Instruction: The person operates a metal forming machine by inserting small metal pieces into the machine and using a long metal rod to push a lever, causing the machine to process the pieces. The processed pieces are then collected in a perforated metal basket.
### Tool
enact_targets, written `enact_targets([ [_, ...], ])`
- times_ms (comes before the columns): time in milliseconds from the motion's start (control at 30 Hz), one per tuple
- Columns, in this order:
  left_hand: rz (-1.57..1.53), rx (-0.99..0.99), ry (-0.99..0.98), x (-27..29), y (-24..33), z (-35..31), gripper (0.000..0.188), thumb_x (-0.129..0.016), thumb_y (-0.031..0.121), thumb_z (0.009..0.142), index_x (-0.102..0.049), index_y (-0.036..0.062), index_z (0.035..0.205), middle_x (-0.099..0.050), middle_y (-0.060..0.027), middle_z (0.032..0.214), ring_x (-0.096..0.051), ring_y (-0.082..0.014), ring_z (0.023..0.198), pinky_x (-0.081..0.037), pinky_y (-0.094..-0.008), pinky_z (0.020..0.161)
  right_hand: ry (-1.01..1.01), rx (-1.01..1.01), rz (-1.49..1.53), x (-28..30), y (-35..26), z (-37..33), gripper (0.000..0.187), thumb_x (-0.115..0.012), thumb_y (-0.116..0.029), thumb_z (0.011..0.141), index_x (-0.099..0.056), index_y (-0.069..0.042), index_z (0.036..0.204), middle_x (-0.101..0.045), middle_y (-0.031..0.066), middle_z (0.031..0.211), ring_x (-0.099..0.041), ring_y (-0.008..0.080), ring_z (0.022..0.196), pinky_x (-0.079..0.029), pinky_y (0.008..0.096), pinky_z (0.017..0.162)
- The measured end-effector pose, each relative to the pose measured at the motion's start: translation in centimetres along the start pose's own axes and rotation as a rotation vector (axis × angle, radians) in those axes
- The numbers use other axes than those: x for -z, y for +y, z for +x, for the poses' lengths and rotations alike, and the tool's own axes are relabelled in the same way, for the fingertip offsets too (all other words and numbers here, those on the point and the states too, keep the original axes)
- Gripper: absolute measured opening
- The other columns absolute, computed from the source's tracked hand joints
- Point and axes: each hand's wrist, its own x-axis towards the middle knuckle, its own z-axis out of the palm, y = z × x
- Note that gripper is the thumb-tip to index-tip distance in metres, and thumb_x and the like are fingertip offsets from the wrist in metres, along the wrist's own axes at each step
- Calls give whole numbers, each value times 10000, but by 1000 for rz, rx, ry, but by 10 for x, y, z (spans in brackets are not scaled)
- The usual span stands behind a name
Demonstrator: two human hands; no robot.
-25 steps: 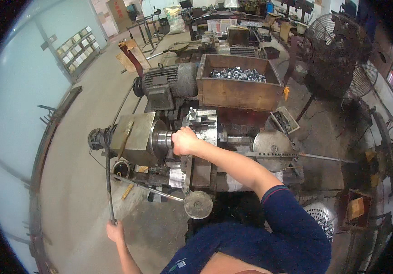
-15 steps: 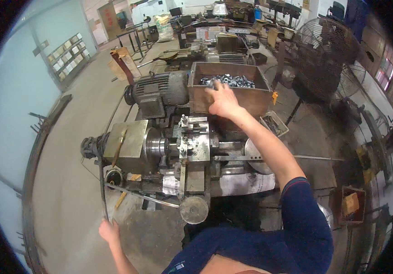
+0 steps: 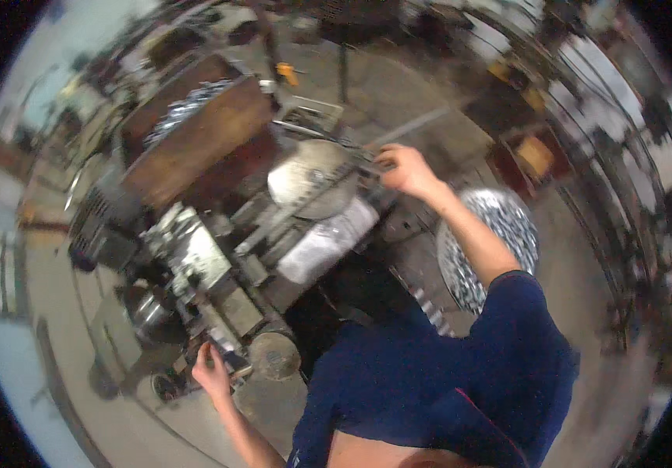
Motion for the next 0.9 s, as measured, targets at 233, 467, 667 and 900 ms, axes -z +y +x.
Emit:
enact_targets([
  [233,-100,191,-233,-18,-44,2,235,-573,162,799,-587,-54,889,-598,-109,670,-534,-151,573,-437,-297,577,-85,-536,-465,59,144,-164,252,-568,-208,590,-666,-63,772,-622,173,813,-598,321,759,-482,377,720],
  [467,-55,211,-265,-14,-32,7,231,-559,166,814,-585,-41,913,-564,-86,618,-519,-135,545,-420,-290,539,-476,-472,-537,23,147,-214,250,-547,-239,626,-630,-32,738,-614,167,803,-593,290,817,-478,348,731],
  [667,46,150,-224,-11,-16,6,284,-580,201,818,-574,-57,935,-574,-74,626,-504,-123,516,-414,-283,512,-582,-739,-696,14,107,-211,434,-550,-291,646,-598,-5,969,-528,231,1079,-567,343,936,-459,348,830],
  [900,100,119,-195,-10,-3,9,230,-580,179,805,-583,-39,880,-577,-94,658,-510,-142,557,-421,-300,551,-431,-894,-536,5,92,-220,439,-554,-302,662,-598,26,951,-522,258,1070,-556,350,963,-442,368,855],
])
